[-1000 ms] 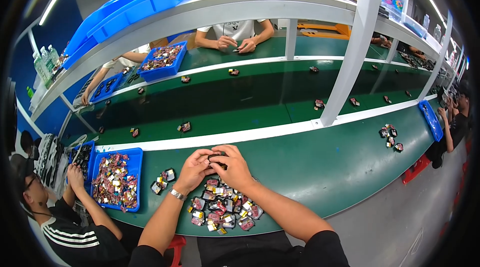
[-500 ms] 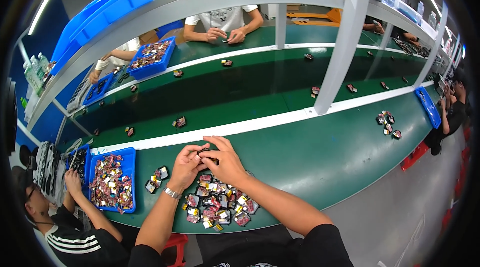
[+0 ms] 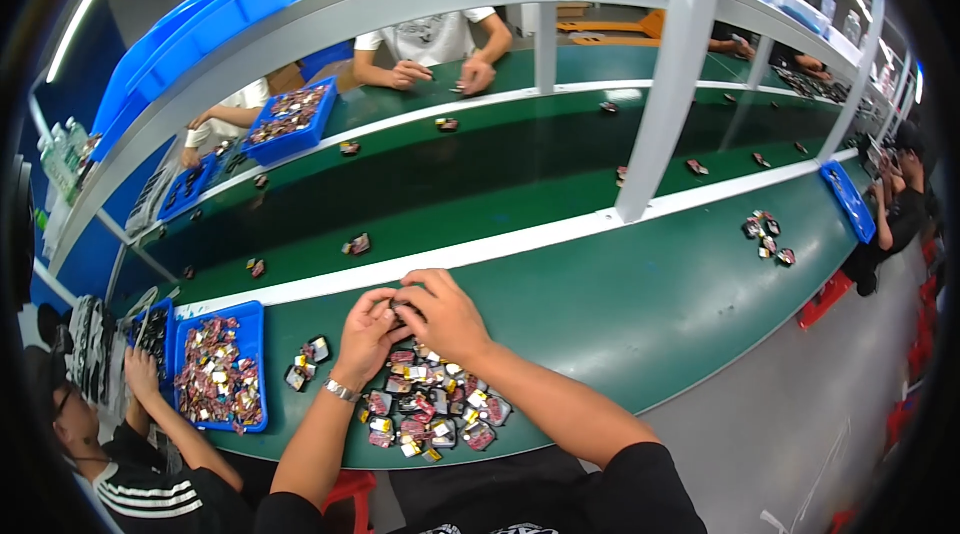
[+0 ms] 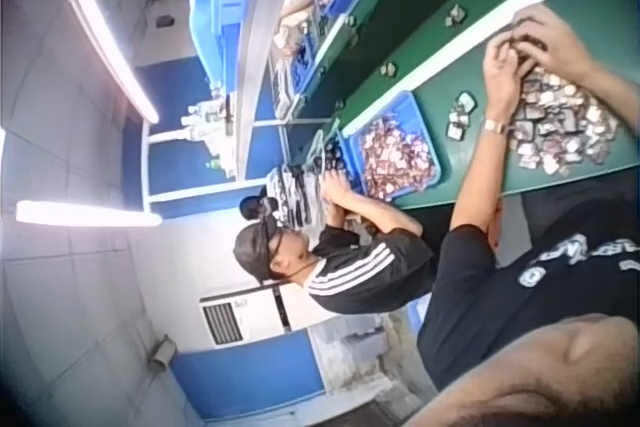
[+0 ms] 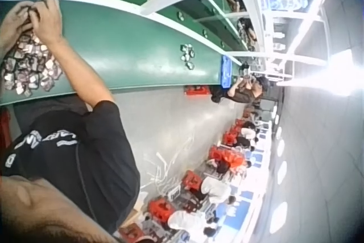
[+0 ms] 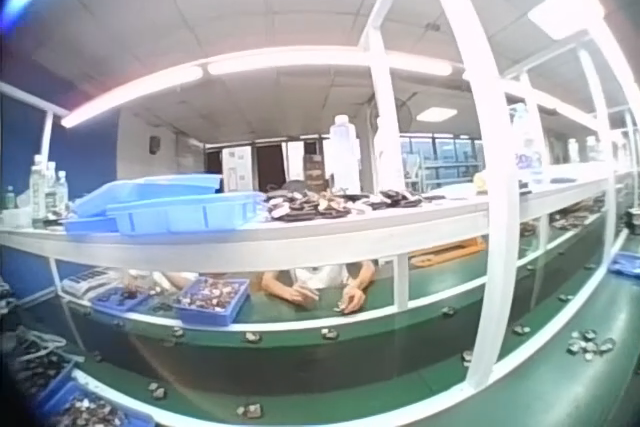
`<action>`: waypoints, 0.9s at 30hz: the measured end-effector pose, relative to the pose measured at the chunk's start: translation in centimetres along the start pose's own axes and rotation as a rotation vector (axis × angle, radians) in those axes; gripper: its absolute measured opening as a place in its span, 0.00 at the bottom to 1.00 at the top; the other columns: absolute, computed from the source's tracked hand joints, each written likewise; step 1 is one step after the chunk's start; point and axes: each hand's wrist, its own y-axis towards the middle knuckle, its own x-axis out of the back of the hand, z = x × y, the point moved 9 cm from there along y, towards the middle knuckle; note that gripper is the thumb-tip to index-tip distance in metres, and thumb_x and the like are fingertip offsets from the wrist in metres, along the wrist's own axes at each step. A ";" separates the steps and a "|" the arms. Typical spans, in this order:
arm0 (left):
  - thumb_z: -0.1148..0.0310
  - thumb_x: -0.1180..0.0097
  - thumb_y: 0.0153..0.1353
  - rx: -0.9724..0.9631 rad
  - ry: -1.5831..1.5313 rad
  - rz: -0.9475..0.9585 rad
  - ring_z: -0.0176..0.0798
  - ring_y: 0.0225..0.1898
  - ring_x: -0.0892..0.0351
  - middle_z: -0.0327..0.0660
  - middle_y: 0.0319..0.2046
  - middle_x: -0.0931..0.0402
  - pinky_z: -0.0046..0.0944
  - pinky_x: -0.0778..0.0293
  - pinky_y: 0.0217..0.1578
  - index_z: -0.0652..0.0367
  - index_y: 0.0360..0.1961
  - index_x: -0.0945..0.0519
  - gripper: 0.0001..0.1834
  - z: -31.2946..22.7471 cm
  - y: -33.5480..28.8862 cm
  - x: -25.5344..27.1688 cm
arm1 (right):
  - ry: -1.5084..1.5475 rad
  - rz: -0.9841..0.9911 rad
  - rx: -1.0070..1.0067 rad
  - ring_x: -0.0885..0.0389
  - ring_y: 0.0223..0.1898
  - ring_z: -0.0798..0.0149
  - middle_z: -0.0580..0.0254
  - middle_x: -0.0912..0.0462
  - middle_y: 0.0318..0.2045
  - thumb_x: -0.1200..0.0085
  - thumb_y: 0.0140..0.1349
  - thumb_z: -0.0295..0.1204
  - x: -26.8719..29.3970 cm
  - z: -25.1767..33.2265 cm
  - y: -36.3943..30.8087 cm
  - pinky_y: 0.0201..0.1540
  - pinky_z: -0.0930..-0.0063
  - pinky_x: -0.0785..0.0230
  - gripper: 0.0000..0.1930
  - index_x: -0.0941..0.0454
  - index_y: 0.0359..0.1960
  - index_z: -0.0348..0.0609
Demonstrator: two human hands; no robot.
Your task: Sort and assemble small plastic components at a factory conveyor belt.
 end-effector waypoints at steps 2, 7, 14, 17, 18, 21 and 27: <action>0.77 0.54 0.68 0.008 -0.044 0.021 0.36 0.51 0.23 0.42 0.49 0.25 0.47 0.23 0.52 0.60 0.55 0.33 0.14 0.2 0.1 -0.4 | -0.052 -0.054 0.033 0.22 0.41 0.57 0.62 0.23 0.37 0.38 0.52 0.25 0.5 0.1 0.2 0.40 0.66 0.27 0.07 0.21 0.32 0.41; 0.77 0.54 0.68 0.009 -0.027 0.001 0.36 0.50 0.23 0.42 0.48 0.23 0.45 0.22 0.52 0.61 0.55 0.33 0.14 -0.1 0.1 -0.1 | -0.093 -0.022 0.057 0.22 0.39 0.59 0.62 0.23 0.37 0.39 0.53 0.25 -0.1 0.1 0.0 0.36 0.68 0.25 0.06 0.21 0.33 0.41; 0.78 0.56 0.69 0.011 -0.043 0.005 0.35 0.50 0.23 0.43 0.48 0.24 0.41 0.22 0.51 0.62 0.55 0.32 0.14 0.1 0.4 0.2 | -0.199 -0.011 0.115 0.20 0.40 0.59 0.63 0.20 0.38 0.37 0.51 0.24 -0.4 0.9 -0.3 0.37 0.69 0.23 0.08 0.20 0.34 0.43; 0.79 0.55 0.68 0.006 -0.057 0.014 0.35 0.50 0.23 0.42 0.48 0.24 0.40 0.21 0.50 0.62 0.55 0.32 0.15 0.1 0.3 0.3 | -0.224 -0.003 0.134 0.21 0.41 0.59 0.63 0.21 0.39 0.39 0.52 0.24 -0.4 1.0 -0.3 0.37 0.67 0.23 0.08 0.21 0.34 0.43; 0.79 0.55 0.68 0.006 -0.056 0.014 0.35 0.50 0.23 0.42 0.48 0.24 0.40 0.21 0.50 0.62 0.55 0.32 0.15 0.1 0.3 0.2 | -0.232 0.021 0.152 0.21 0.41 0.59 0.62 0.22 0.40 0.41 0.53 0.25 -0.6 1.1 -0.4 0.37 0.67 0.23 0.07 0.22 0.35 0.42; 0.79 0.54 0.67 -0.019 0.047 -0.024 0.34 0.49 0.22 0.42 0.48 0.24 0.39 0.20 0.49 0.63 0.54 0.32 0.15 -0.2 0.4 0.0 | -0.186 0.018 0.114 0.20 0.41 0.58 0.63 0.20 0.39 0.38 0.49 0.23 -0.5 0.7 -0.3 0.41 0.68 0.23 0.09 0.19 0.34 0.43; 0.77 0.51 0.67 -0.010 0.099 -0.094 0.31 0.44 0.21 0.40 0.45 0.23 0.33 0.20 0.42 0.63 0.52 0.30 0.13 0.2 0.3 0.7 | -0.074 0.058 0.087 0.19 0.43 0.56 0.61 0.19 0.41 0.39 0.50 0.22 -0.2 -0.7 -0.3 0.44 0.67 0.24 0.10 0.18 0.36 0.42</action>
